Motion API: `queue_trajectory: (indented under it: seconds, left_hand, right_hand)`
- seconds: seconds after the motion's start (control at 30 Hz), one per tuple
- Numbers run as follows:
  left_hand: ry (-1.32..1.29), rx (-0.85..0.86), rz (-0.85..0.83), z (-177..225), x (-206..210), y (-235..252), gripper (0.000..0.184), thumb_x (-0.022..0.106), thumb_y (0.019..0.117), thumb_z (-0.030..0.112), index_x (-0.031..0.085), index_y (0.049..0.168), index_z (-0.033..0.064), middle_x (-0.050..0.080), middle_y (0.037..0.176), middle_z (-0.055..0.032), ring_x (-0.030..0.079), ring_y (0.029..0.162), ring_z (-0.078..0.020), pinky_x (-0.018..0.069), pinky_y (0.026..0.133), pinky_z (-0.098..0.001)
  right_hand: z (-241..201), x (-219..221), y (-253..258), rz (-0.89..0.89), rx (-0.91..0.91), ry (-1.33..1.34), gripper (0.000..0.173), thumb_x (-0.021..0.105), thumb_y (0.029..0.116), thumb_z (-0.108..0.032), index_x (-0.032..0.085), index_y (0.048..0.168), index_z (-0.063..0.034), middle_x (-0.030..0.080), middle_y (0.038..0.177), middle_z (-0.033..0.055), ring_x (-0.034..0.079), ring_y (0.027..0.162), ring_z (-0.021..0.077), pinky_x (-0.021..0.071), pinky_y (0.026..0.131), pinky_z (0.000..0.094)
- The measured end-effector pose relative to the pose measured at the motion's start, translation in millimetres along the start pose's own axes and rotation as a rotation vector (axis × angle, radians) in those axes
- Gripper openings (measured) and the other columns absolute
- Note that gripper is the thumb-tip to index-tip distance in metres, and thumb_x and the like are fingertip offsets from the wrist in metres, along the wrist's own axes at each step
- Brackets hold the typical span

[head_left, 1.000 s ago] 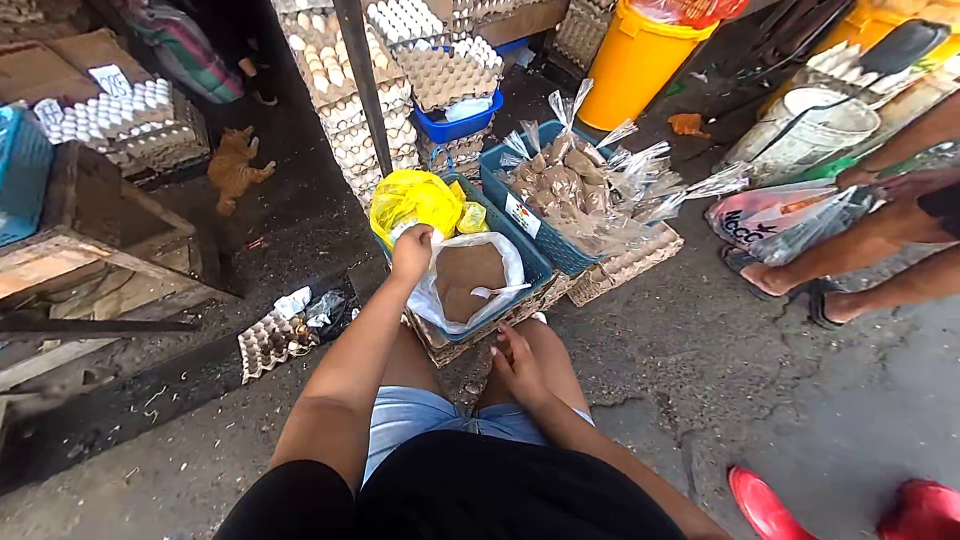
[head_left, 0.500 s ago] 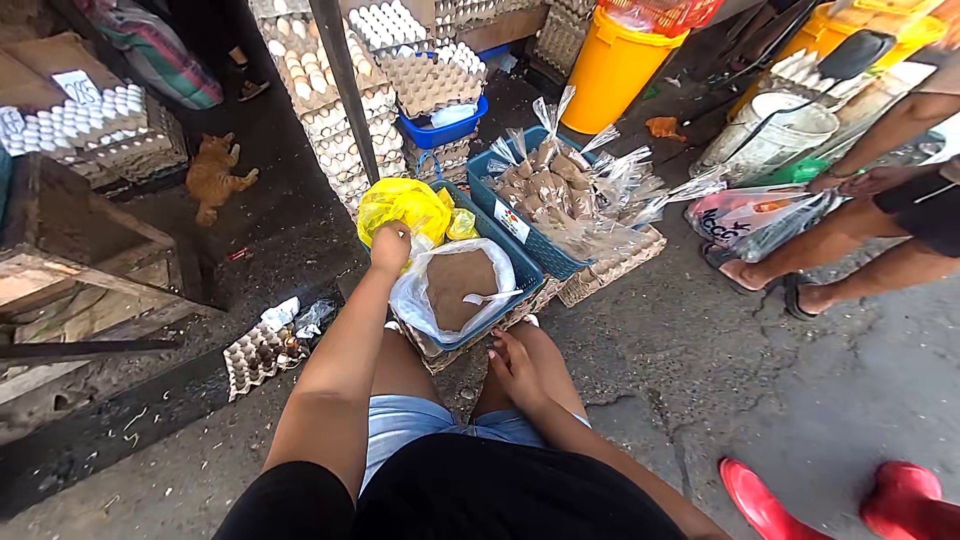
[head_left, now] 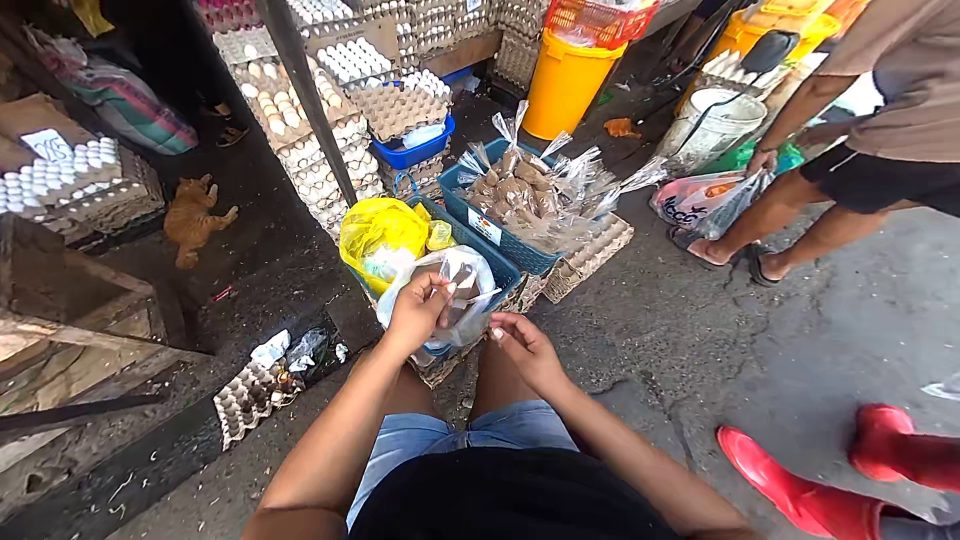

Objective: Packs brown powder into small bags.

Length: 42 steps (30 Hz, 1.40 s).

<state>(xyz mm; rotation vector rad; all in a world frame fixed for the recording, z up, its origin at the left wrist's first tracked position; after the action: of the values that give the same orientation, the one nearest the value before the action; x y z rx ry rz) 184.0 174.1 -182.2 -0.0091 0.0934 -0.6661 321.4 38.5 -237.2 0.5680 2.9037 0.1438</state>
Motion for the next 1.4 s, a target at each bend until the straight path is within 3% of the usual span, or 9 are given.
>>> queue_trajectory:
  seconds: [0.13,0.33,0.47,0.63,0.77,0.97,1.1,1.23,1.4]
  left_hand:
    - [0.038,0.095,0.0,-8,35,-21,0.013,0.057,0.1025,0.01,0.063,0.109,-0.0008,0.063,0.079,0.0027,0.055,0.055,-0.0003,0.0484,0.051,-0.0171]
    - [0.14,0.108,-0.147,-41,71,-46,0.023,0.068,0.0913,0.001,0.063,0.113,-0.0044,0.072,0.095,-0.0035,0.07,0.08,-0.0058,0.0605,0.076,-0.0251]
    - [0.343,0.202,-0.097,-51,60,-54,0.014,0.065,0.0931,0.014,0.066,0.086,0.002,0.062,0.067,0.0042,0.058,0.058,0.0014,0.0513,0.057,-0.0182]
    - [0.613,0.293,-0.149,-46,55,-57,0.011,0.07,0.0876,0.0,0.074,0.096,-0.0057,0.074,0.095,-0.0189,0.072,0.094,-0.0309,0.0563,0.091,-0.0512]
    - [0.579,0.219,-0.169,-55,43,-56,0.032,0.087,0.0753,0.019,0.074,0.094,-0.0033,0.07,0.099,-0.0164,0.067,0.095,-0.0258,0.0543,0.088,-0.0463]
    - [0.335,0.552,-0.191,-10,55,-76,0.023,0.066,0.0954,0.022,0.08,0.088,0.0047,0.077,0.097,0.0003,0.068,0.102,0.0025,0.0524,0.096,-0.0179]
    - [0.728,0.284,-0.634,-46,79,-82,0.021,0.064,0.097,0.009,0.079,0.11,0.004,0.071,0.127,-0.0144,0.063,0.128,-0.0311,0.0455,0.113,-0.0474]
    - [0.608,0.171,-0.583,-41,69,-83,0.061,0.085,0.0826,0.023,0.064,0.136,0.0011,0.054,0.149,-0.0205,0.052,0.14,-0.0296,0.044,0.115,-0.0441]
    - [0.197,0.444,-0.073,4,48,-73,0.013,0.069,0.0903,0.014,0.079,0.087,0.0055,0.075,0.091,0.0051,0.068,0.091,0.0054,0.0559,0.086,-0.0147]
  right_hand:
    - [-42,-17,13,0.047,0.001,0.05,0.044,0.063,0.0986,-0.021,0.056,0.134,0.0054,0.067,0.118,0.0091,0.066,0.098,0.0064,0.0556,0.086,0.0229]
    - [-28,-14,8,0.078,0.072,0.201,0.01,0.072,0.092,-0.006,0.069,0.094,0.0029,0.069,0.085,0.0013,0.062,0.077,0.0016,0.0535,0.075,0.0218]
    - [-46,1,-7,-0.164,0.086,0.055,0.024,0.059,0.1022,-0.01,0.071,0.112,0.0084,0.072,0.108,0.0152,0.064,0.097,0.0071,0.0504,0.091,0.0241]
    - [-63,-1,-11,-0.175,0.021,0.094,0.023,0.063,0.0995,-0.006,0.072,0.115,0.0072,0.071,0.114,0.0177,0.065,0.105,0.0121,0.0506,0.096,0.0264]
    - [-69,14,-17,-0.305,-0.037,0.085,0.046,0.052,0.1048,-0.003,0.047,0.15,0.0021,0.07,0.12,0.0223,0.07,0.104,0.0192,0.0532,0.098,0.0344]
    - [-96,11,-22,-0.332,-0.265,0.147,0.046,0.045,0.1043,0.003,0.042,0.15,0.0101,0.064,0.132,0.027,0.067,0.119,0.0272,0.0514,0.106,0.0383]
    - [-128,-52,-3,-0.094,-0.347,0.293,0.044,0.043,0.104,0.002,0.039,0.145,0.0177,0.068,0.126,0.0219,0.069,0.115,0.0197,0.053,0.105,0.0354]
    - [-128,-56,-7,-0.128,-0.385,0.174,0.045,0.042,0.1054,0.0,0.037,0.147,0.0167,0.066,0.13,0.0226,0.067,0.119,0.0225,0.0518,0.108,0.0371]
    - [-111,12,-29,-0.35,-0.37,0.061,0.044,0.044,0.1049,0.002,0.044,0.147,0.0123,0.066,0.131,0.0237,0.064,0.126,0.0281,0.0447,0.114,0.0426]
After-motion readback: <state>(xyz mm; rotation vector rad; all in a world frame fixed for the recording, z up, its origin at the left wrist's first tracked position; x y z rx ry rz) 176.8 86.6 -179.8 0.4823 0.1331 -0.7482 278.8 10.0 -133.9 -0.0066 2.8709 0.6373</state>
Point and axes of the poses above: each hand's wrist, its own y-axis towards the middle knuckle, its own x-axis out of the palm, z = x × y, the point moved 9 cm from there along y, towards the middle knuckle
